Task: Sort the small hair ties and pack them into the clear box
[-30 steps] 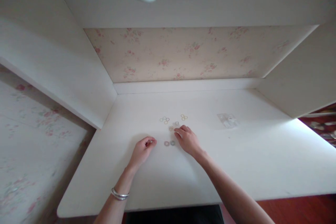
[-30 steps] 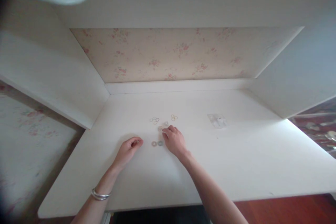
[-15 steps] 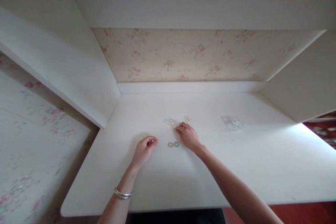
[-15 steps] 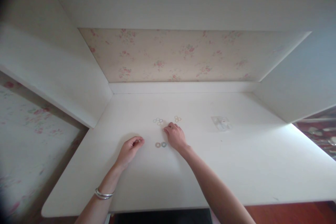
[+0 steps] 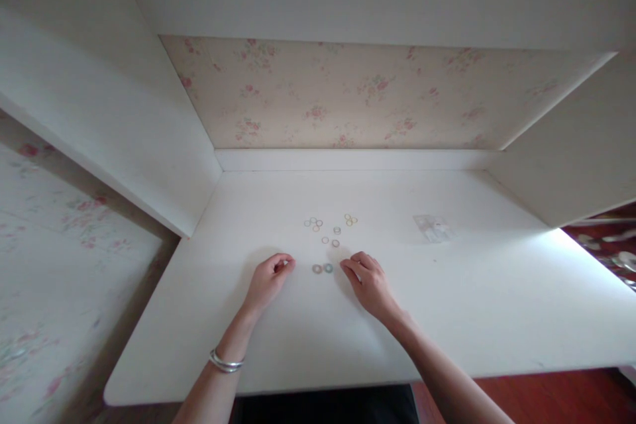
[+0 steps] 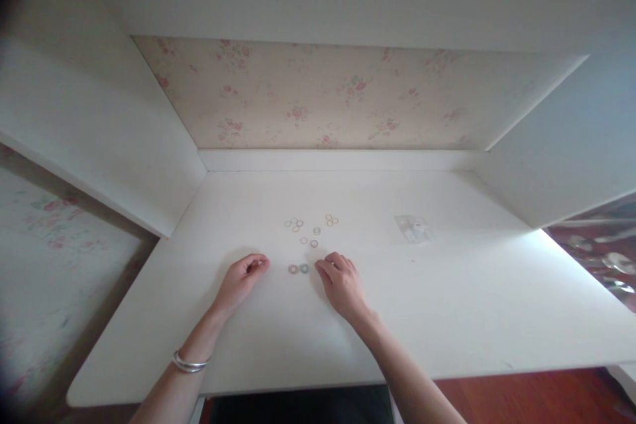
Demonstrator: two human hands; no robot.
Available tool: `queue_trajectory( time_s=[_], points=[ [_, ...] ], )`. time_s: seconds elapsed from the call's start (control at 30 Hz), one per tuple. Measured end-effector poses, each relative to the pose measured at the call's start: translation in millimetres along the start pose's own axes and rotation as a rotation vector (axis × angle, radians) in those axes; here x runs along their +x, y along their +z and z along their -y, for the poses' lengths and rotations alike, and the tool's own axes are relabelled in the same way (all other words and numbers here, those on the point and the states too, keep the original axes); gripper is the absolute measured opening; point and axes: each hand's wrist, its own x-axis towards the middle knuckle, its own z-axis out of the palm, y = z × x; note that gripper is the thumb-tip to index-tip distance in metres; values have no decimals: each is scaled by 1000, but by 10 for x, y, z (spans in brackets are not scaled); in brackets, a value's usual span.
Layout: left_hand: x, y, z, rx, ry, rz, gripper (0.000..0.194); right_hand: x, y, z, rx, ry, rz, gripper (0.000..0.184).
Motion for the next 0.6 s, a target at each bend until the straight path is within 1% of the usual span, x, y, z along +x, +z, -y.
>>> queue_trajectory(
  time_s=[0.1, 0.2, 0.23, 0.3, 0.37, 0.43, 0.53, 0.6],
  points=[
    [6, 15, 8, 30, 3, 1, 34, -84, 9, 3, -26, -9, 39, 27],
    [9, 33, 24, 60, 8, -4, 34, -107, 20, 2, -15, -18, 71, 26],
    [8, 40, 30, 72, 14, -8, 34, -111, 17, 0, 1, -15, 59, 26],
    [5, 57, 37, 103, 34, -14, 34, -128, -5, -5, 54, 13, -6, 27],
    [8, 82, 30, 141, 56, -8, 33, -170, -46, -17, 135, 69, -93, 28],
    [28, 118, 0, 175, 79, 13, 32, -244, -88, -41, 208, 138, -145, 28],
    [114, 191, -87, 242, 139, 31, 27, -392, -115, -98, 251, 220, -136, 30],
    [214, 252, -161, 319, 203, 26, 24, -476, -107, -131, 230, 233, -114, 31]
  ],
)
